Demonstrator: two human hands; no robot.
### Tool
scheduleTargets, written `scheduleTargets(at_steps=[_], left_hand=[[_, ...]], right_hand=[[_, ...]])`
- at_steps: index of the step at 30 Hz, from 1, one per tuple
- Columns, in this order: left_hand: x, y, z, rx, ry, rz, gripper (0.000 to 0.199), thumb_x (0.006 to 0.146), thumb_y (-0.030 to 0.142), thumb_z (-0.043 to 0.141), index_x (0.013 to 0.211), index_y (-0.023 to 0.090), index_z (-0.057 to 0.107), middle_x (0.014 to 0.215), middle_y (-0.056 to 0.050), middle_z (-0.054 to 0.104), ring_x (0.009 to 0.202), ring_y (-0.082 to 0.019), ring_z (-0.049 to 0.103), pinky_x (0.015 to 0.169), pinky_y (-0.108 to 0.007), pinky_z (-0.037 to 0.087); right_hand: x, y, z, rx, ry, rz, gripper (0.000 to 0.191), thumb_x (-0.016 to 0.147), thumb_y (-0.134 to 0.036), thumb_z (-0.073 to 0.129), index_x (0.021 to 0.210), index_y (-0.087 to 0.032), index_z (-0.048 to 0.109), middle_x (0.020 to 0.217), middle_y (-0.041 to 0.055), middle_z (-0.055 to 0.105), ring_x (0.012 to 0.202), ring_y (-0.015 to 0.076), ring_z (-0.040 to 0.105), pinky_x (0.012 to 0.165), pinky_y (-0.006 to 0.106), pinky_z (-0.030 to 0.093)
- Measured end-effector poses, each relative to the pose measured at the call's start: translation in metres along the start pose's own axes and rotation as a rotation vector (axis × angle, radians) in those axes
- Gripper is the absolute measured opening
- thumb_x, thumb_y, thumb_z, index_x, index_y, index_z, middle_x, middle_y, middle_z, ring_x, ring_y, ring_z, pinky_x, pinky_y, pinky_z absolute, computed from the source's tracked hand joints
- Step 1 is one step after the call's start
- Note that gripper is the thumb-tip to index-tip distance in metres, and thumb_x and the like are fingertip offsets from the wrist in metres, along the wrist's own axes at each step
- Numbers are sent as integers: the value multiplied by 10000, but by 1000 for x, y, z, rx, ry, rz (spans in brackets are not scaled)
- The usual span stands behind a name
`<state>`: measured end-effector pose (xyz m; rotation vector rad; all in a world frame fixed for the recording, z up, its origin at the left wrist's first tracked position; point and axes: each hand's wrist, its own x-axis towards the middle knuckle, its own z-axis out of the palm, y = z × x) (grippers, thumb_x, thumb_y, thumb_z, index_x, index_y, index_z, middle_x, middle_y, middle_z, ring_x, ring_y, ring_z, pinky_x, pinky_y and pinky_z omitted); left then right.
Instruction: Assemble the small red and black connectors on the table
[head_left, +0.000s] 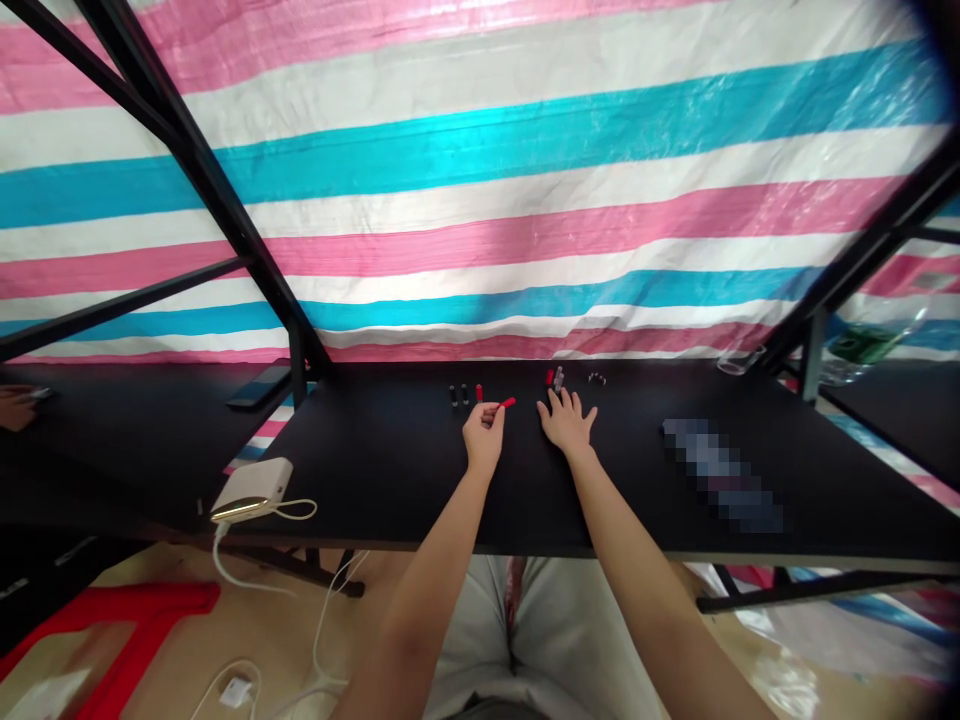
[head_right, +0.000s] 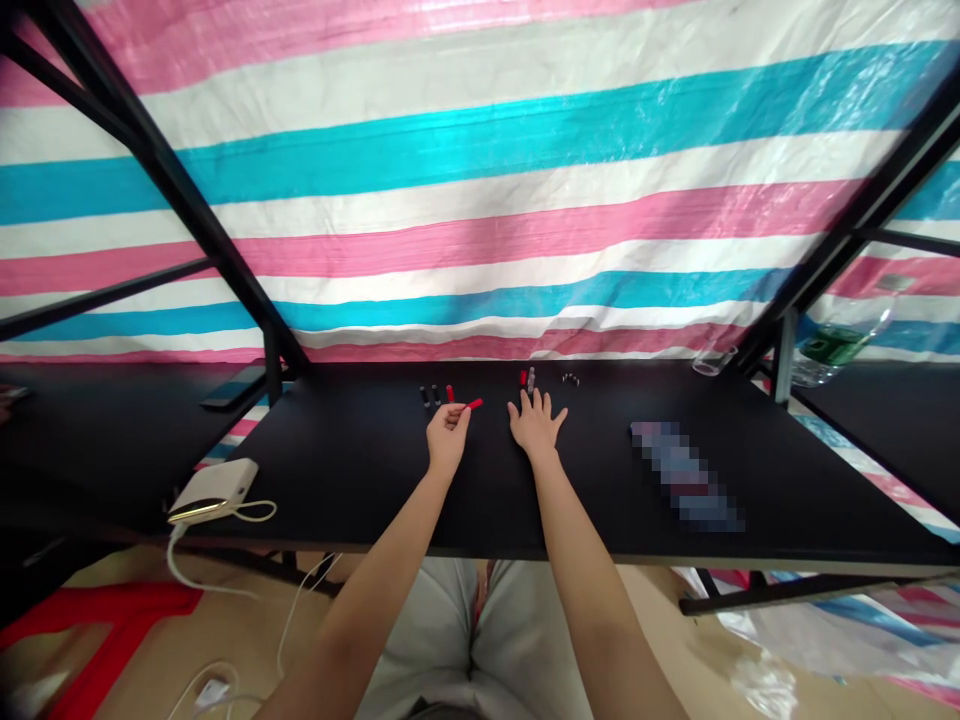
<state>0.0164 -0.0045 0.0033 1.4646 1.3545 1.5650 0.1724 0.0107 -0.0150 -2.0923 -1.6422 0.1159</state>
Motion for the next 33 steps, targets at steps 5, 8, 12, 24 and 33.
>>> scheduleTargets(at_steps=[5, 8, 12, 24, 33], left_hand=[[-1, -2, -2, -28, 8, 2, 226, 728, 360, 555, 819, 155, 586, 733, -34, 601, 634, -106, 548, 628, -239, 454], [-1, -5, -1, -45, 11, 2, 229, 726, 363, 557, 813, 152, 581, 732, -33, 599, 639, -105, 549, 645, -244, 458], [0, -8, -1, -80, 22, -25, 232, 727, 360, 558, 821, 148, 575, 740, -38, 602, 640, -103, 550, 646, -242, 459], [0, -11, -4, -123, 37, -49, 242, 746, 362, 534, 872, 156, 556, 807, -50, 606, 689, -110, 571, 683, -255, 465], [0, -10, -6, -124, 41, -36, 239, 757, 357, 522, 880, 155, 551, 803, -49, 599, 682, -107, 568, 679, -256, 468]], right_hand=[[1, -1, -1, 2, -8, 5, 525, 857, -494, 241, 1281, -225, 392, 1341, 132, 340, 1257, 308, 215, 927, 649, 83], [-2, -2, -1, -2, 15, -9, 509, 859, -484, 251, 1266, -221, 405, 1309, 131, 379, 1241, 300, 244, 919, 644, 110], [-10, -5, -6, 44, 171, -82, 409, 858, -433, 323, 1153, -209, 496, 1199, 124, 489, 1136, 269, 373, 923, 597, 138], [-23, -17, -12, 345, 234, -414, 255, 842, -291, 390, 1027, -188, 531, 903, 58, 635, 780, 156, 573, 798, 311, 311], [-26, -19, -14, 313, 168, -467, 322, 846, -256, 393, 1148, -202, 493, 937, 62, 646, 828, 164, 568, 776, 306, 322]])
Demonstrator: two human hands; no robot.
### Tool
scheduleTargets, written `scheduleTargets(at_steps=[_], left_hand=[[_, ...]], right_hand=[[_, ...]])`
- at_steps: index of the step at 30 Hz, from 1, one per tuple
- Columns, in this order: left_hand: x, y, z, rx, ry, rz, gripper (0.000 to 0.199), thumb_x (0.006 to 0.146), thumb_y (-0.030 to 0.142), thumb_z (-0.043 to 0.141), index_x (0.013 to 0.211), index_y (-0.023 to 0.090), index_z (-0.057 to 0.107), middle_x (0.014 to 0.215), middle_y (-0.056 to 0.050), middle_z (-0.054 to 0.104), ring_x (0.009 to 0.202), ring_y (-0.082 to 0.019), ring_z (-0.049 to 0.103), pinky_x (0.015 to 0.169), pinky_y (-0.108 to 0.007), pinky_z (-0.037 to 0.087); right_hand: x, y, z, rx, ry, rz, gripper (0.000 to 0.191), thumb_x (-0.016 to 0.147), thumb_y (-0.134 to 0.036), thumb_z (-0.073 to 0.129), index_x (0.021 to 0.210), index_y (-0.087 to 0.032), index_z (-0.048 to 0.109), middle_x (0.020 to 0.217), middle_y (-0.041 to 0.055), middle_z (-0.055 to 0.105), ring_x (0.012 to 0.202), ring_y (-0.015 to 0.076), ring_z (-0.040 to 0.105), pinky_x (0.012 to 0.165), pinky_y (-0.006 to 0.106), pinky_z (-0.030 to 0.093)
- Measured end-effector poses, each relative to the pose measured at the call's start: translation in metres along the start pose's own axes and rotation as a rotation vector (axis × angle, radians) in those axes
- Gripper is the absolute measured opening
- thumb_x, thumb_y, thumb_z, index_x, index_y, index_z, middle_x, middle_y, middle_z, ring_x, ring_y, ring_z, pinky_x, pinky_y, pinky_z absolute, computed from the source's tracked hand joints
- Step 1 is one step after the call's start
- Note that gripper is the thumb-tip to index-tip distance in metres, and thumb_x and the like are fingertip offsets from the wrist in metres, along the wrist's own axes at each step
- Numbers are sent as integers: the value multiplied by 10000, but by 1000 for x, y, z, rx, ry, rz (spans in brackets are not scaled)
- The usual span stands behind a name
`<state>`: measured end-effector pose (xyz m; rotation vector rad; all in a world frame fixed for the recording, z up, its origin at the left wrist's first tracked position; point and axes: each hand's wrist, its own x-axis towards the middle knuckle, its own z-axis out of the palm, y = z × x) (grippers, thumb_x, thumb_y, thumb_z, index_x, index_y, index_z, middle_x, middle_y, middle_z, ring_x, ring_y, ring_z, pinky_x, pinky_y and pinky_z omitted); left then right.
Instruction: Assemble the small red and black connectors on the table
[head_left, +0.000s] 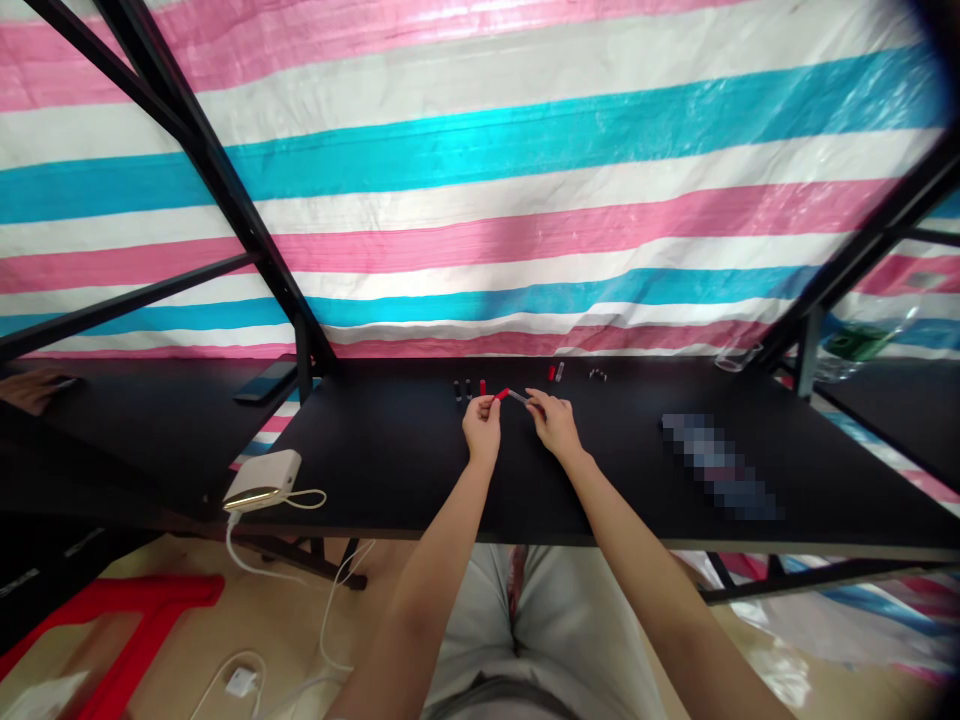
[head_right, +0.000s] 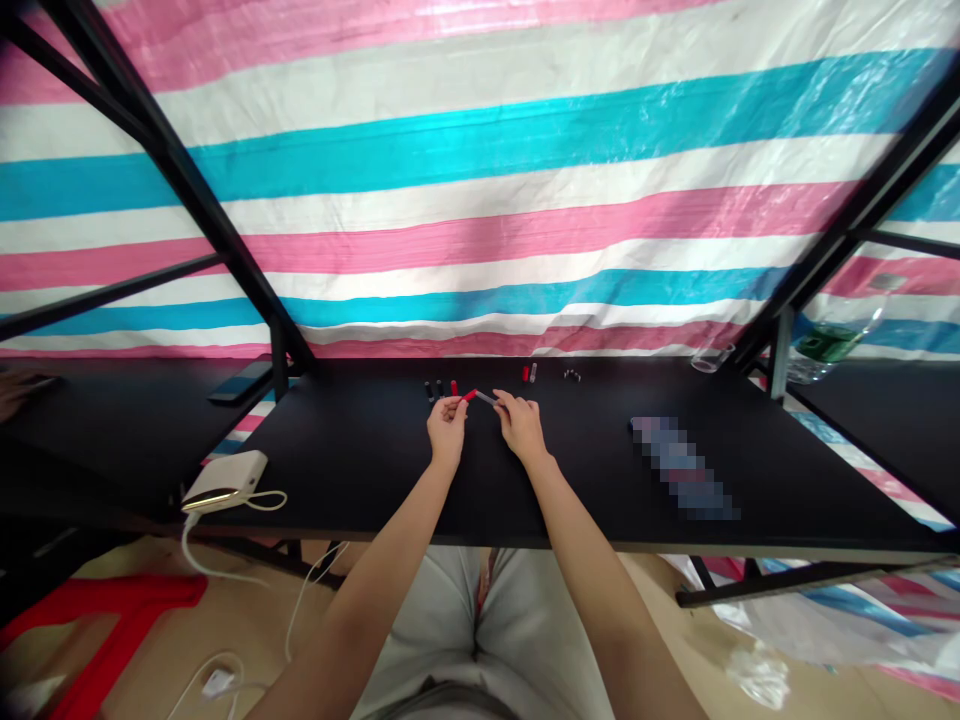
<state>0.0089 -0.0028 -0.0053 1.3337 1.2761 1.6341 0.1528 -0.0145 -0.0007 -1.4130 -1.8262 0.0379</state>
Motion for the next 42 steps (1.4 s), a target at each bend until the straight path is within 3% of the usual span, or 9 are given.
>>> scheduleTargets(at_steps=[8, 12, 14, 20, 29, 31, 34, 39, 42], left_hand=[[-1, 5, 0, -9, -11, -4, 227, 757, 346, 526, 877, 154, 552, 782, -39, 589, 670, -106, 567, 653, -242, 474], [-2, 9, -1, -40, -4, -4, 275, 782, 344, 494, 974, 156, 554, 852, -55, 593, 665, -97, 567, 662, -240, 484], [-3, 11, 0, -43, -50, 10, 336, 793, 326, 480, 1089, 175, 525, 943, -68, 588, 681, -91, 568, 653, -230, 484], [-9, 11, 3, 38, -375, 108, 508, 766, 220, 502, 1262, 266, 402, 1174, -83, 502, 775, -105, 557, 534, -186, 451], [-8, 11, 1, 89, -382, 200, 430, 789, 174, 434, 1209, 256, 466, 1182, -83, 474, 795, -103, 552, 529, -172, 450], [-8, 12, 1, 87, -349, 221, 390, 789, 174, 435, 1165, 249, 506, 1153, -79, 488, 789, -102, 551, 537, -174, 450], [-8, 14, -1, 64, -204, 208, 317, 780, 174, 448, 1074, 219, 554, 1103, -82, 514, 756, -100, 553, 549, -185, 446], [-2, 12, -5, -41, 120, 16, 178, 754, 173, 459, 895, 169, 568, 938, -59, 578, 660, -88, 561, 635, -226, 457], [3, 9, -7, -116, 240, -92, 134, 722, 163, 470, 824, 154, 556, 833, -34, 589, 598, -80, 551, 630, -228, 451]], right_hand=[[0, 1, 0, -63, 23, -11, 309, 850, -249, 393, 1136, -202, 501, 922, 51, 654, 823, 158, 563, 738, 292, 333], [0, 0, -1, -59, -3, -14, 315, 851, -239, 395, 1149, -206, 491, 938, 44, 652, 835, 152, 560, 745, 287, 329], [0, -1, -1, -54, -11, -21, 317, 853, -244, 392, 1153, -206, 487, 947, 44, 651, 834, 153, 560, 751, 288, 326], [0, -1, -2, -36, -3, 2, 332, 858, -271, 382, 1163, -182, 477, 954, 71, 650, 848, 180, 555, 762, 309, 330], [0, 2, 6, -15, -16, -40, 237, 812, -298, 460, 1000, -201, 569, 872, 43, 657, 763, 160, 579, 776, 325, 342], [3, 2, 10, 45, -28, 3, 203, 794, -305, 481, 934, -200, 584, 836, 32, 655, 744, 156, 584, 770, 319, 359], [11, 0, 17, 186, -36, 77, 193, 769, -339, 505, 866, -196, 591, 797, 26, 642, 729, 154, 581, 719, 288, 398], [29, -5, 30, 330, -42, 206, 205, 723, -363, 543, 805, -181, 589, 692, 10, 604, 609, 130, 539, 608, 246, 421], [39, -8, 37, 305, -112, 248, 160, 705, -327, 565, 775, -186, 589, 658, -7, 602, 599, 123, 543, 601, 236, 413]])
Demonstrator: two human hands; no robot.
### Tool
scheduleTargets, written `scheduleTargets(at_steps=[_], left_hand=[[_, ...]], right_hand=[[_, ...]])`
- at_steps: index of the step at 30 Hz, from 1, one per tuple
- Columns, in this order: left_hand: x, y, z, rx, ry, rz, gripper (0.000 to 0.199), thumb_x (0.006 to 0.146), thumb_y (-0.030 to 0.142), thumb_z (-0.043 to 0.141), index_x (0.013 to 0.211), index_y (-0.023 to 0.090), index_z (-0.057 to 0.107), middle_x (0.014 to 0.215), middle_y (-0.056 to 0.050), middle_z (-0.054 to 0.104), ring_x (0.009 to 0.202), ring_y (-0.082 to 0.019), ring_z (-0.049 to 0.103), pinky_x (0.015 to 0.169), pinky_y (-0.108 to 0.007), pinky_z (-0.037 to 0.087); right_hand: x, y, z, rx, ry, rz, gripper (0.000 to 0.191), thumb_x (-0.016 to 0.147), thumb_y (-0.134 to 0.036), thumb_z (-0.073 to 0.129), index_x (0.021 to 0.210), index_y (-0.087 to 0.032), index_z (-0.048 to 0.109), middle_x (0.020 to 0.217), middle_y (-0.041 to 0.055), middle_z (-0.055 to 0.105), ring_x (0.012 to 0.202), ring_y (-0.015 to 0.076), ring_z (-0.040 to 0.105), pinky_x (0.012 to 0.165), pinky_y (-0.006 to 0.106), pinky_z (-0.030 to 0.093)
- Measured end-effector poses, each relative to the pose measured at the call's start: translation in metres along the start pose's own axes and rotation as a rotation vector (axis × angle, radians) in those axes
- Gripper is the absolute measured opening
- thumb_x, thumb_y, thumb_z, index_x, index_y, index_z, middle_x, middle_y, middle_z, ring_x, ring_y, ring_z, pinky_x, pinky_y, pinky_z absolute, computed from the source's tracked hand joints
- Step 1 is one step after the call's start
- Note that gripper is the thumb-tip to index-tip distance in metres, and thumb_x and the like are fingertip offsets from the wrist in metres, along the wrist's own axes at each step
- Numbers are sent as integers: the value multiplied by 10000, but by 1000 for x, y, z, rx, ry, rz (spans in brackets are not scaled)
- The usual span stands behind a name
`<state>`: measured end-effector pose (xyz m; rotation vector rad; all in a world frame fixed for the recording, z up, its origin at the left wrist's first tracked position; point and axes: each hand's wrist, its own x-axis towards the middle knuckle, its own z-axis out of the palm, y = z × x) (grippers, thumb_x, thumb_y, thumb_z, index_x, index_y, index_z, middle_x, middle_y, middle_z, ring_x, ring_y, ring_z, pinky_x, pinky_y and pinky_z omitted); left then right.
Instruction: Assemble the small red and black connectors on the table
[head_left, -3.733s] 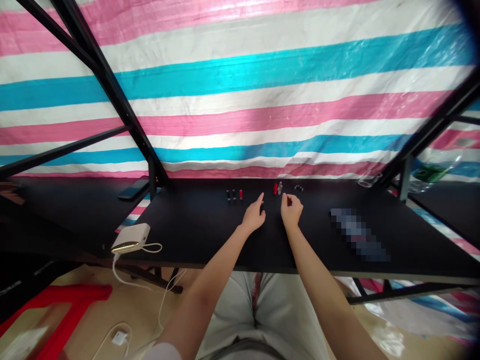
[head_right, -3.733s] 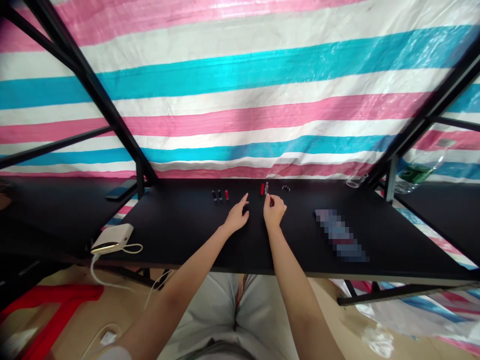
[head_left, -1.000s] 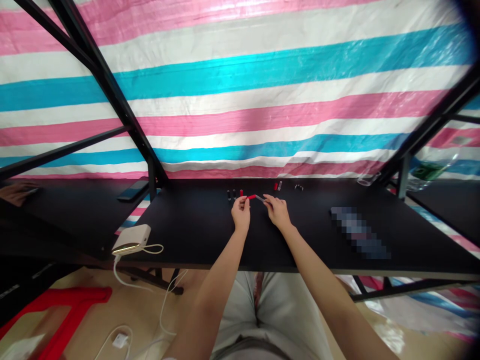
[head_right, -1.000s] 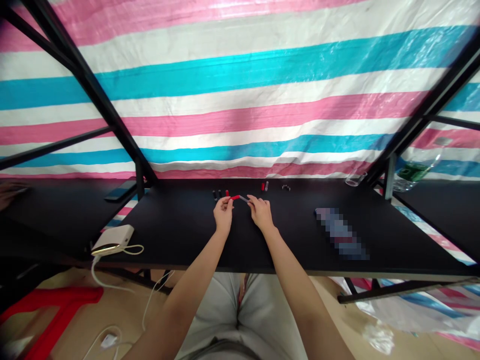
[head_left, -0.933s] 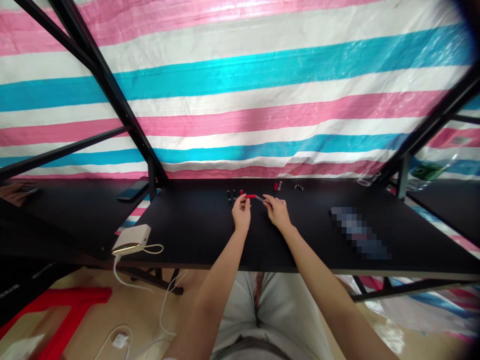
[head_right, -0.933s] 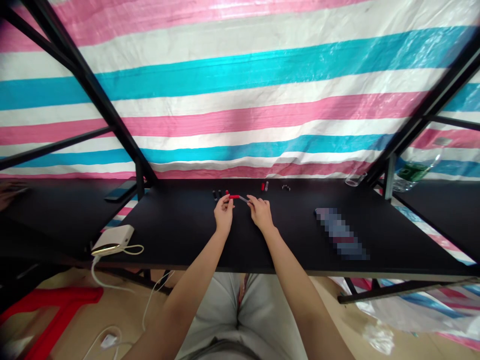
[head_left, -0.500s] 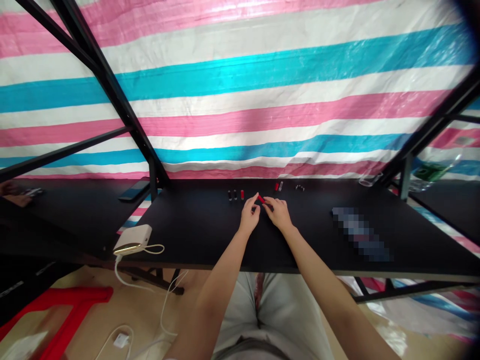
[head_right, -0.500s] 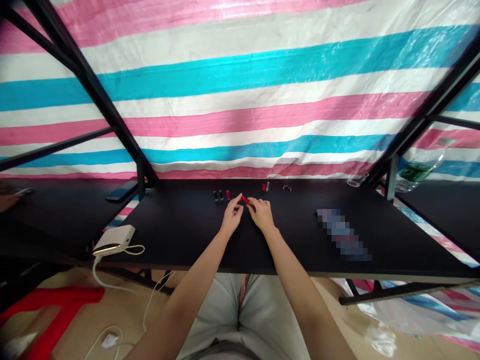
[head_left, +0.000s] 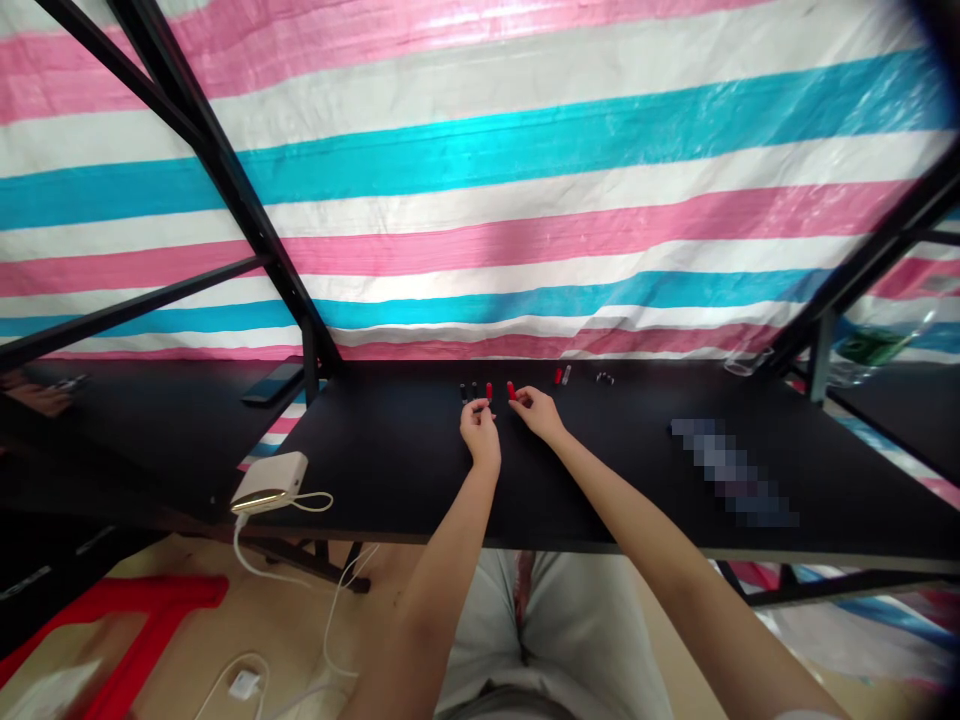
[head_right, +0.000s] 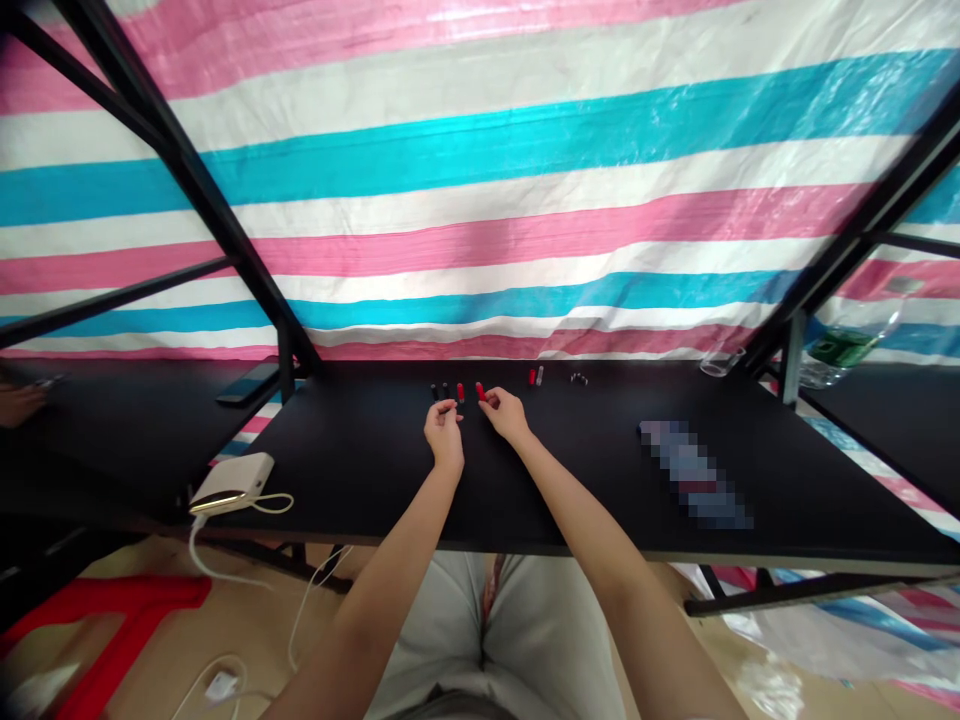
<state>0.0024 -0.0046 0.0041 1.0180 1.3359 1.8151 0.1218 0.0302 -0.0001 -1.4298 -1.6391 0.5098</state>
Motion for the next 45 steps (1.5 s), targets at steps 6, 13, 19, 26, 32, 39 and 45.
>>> scheduleTargets(at_steps=[6, 13, 19, 26, 32, 39, 45], left_hand=[[4, -2, 0, -40, 35, -61, 124, 687, 161, 474, 780, 149, 555, 774, -15, 582, 569, -78, 542, 602, -219, 437], [4, -3, -1, -30, 29, -56, 116, 678, 163, 477, 762, 154, 557, 751, -9, 579, 574, -81, 541, 617, -222, 431], [4, -5, -1, -23, 21, -52, 112, 678, 169, 476, 751, 155, 559, 733, -8, 578, 581, -88, 544, 613, -224, 426], [3, -3, -1, -34, 22, -72, 122, 676, 167, 468, 754, 159, 562, 732, -6, 573, 582, -89, 539, 599, -221, 415], [1, -2, 0, -28, 8, -98, 131, 674, 159, 459, 756, 161, 561, 711, -4, 562, 595, -96, 539, 606, -228, 410], [0, 1, 1, -8, -8, -107, 129, 681, 153, 454, 757, 161, 558, 691, 1, 551, 596, -96, 537, 609, -230, 412], [0, 0, 1, 9, -15, -75, 118, 701, 192, 467, 768, 161, 560, 715, -6, 556, 593, -92, 533, 606, -228, 416]], right_hand=[[14, -3, 16, -152, -51, 93, 110, 696, -277, 581, 765, -195, 603, 723, -7, 635, 683, 120, 574, 654, 229, 391], [19, -9, 24, -389, -83, 114, 139, 711, -328, 572, 764, -208, 617, 791, 3, 610, 768, 144, 538, 630, 240, 338], [19, -17, 21, -501, -141, 113, 205, 748, -375, 542, 836, -207, 619, 897, 31, 598, 850, 163, 518, 685, 268, 330], [23, -10, -11, -534, -137, 149, 208, 777, -364, 502, 868, -221, 622, 882, 35, 631, 873, 178, 535, 775, 322, 314], [34, 19, -51, -536, 13, 409, 172, 764, -320, 489, 819, -224, 621, 882, 44, 637, 908, 210, 549, 811, 362, 318], [43, 54, -63, -528, 85, 577, 362, 674, -415, 597, 967, -206, 559, 953, 78, 618, 954, 244, 542, 807, 382, 354], [51, 58, -55, -491, 61, 572, 350, 668, -402, 605, 960, -209, 586, 965, 89, 617, 960, 252, 545, 778, 372, 380]])
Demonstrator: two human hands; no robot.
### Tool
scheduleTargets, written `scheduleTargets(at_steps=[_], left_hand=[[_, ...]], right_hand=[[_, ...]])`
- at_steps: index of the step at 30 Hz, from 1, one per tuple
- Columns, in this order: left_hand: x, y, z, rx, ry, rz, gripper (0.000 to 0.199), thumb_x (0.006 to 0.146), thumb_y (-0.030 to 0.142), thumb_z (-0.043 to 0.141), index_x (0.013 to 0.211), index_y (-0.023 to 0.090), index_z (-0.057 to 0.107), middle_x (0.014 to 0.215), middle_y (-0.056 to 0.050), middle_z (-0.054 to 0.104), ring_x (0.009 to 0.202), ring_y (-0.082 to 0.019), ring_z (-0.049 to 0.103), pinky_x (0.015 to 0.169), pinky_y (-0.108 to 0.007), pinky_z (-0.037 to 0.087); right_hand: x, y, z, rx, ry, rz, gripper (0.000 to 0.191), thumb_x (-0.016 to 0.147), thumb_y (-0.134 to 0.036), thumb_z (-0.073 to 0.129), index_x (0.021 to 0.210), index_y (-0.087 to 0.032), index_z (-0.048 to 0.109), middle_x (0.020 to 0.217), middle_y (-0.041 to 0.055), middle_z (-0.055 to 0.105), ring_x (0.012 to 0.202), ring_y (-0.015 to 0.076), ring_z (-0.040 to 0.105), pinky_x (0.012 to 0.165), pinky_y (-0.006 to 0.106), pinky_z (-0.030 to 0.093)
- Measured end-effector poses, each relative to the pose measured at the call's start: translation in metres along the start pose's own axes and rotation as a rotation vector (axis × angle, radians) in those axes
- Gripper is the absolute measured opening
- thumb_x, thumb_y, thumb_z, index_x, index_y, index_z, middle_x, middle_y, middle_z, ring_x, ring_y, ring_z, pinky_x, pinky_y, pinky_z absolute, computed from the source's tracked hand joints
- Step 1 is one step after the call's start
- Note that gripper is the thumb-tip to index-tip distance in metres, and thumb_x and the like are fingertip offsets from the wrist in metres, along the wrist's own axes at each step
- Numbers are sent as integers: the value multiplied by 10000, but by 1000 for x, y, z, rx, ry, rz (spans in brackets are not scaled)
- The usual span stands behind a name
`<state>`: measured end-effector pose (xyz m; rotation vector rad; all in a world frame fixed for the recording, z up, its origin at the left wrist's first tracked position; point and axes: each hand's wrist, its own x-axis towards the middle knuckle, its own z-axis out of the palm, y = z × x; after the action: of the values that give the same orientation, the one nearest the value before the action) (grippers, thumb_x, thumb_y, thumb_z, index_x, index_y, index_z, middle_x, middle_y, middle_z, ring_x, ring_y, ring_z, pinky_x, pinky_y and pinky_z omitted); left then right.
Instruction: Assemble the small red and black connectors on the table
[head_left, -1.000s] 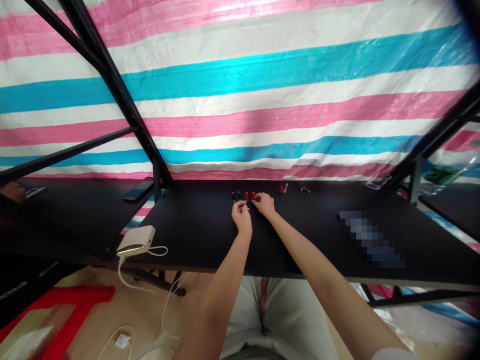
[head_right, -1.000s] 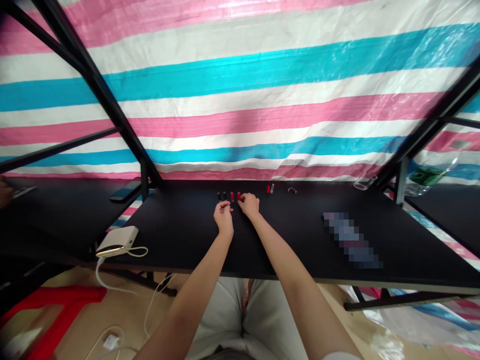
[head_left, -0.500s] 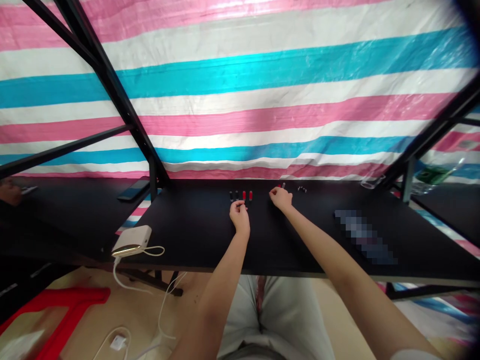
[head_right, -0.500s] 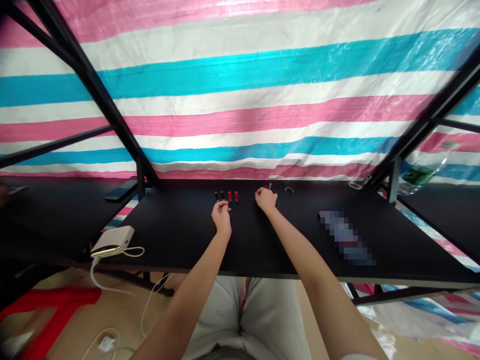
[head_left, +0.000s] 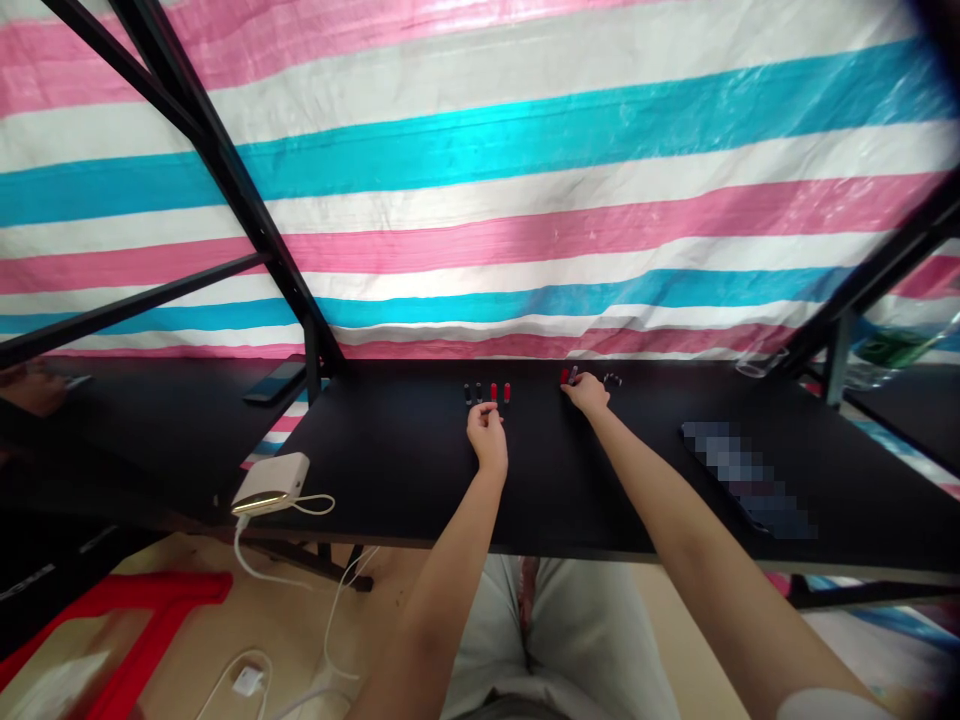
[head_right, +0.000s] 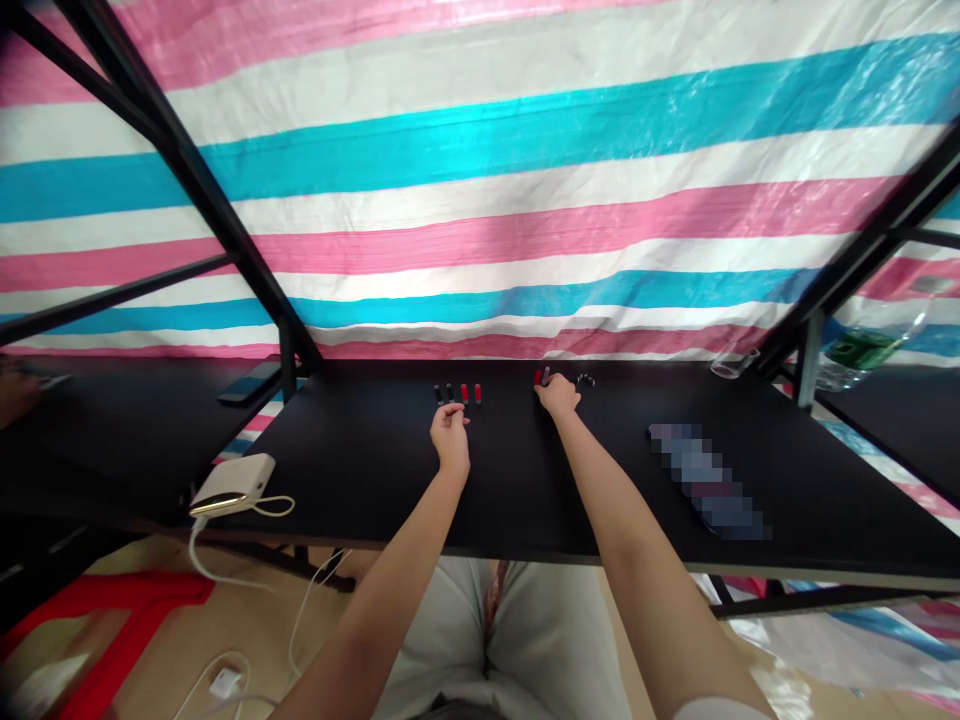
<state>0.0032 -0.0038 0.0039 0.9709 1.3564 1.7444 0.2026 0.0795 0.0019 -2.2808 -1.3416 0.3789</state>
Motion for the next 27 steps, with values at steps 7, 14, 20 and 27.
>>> scheduleTargets(at_steps=[7, 14, 20, 27], left_hand=[[0, -2, 0, 9, -6, -14, 125, 701, 174, 458, 772, 163, 559, 745, -11, 565, 600, -89, 536, 620, -232, 421], [-1, 0, 1, -4, -14, -2, 116, 707, 177, 460, 768, 160, 557, 726, -8, 561, 588, -89, 534, 601, -223, 420], [-1, -2, 1, -33, -35, 17, 101, 709, 180, 466, 761, 162, 551, 756, -11, 569, 582, -81, 529, 607, -220, 431], [-5, -4, 2, 32, -142, 89, 134, 735, 181, 474, 819, 172, 578, 757, -30, 589, 646, -102, 546, 634, -230, 443]], right_hand=[[-1, -8, 5, 14, 19, -16, 262, 721, -358, 556, 933, -211, 603, 951, 85, 619, 962, 241, 539, 799, 376, 365], [-15, -9, 6, -23, 52, -91, 231, 747, -343, 522, 889, -185, 614, 898, 98, 629, 918, 248, 552, 773, 366, 364], [-50, -7, 5, -83, 101, -170, 219, 769, -338, 490, 836, -174, 619, 833, 107, 632, 862, 243, 566, 735, 351, 360], [-81, 10, 1, -25, 93, -197, 190, 760, -349, 497, 771, -197, 610, 792, 52, 632, 816, 206, 551, 693, 306, 328]])
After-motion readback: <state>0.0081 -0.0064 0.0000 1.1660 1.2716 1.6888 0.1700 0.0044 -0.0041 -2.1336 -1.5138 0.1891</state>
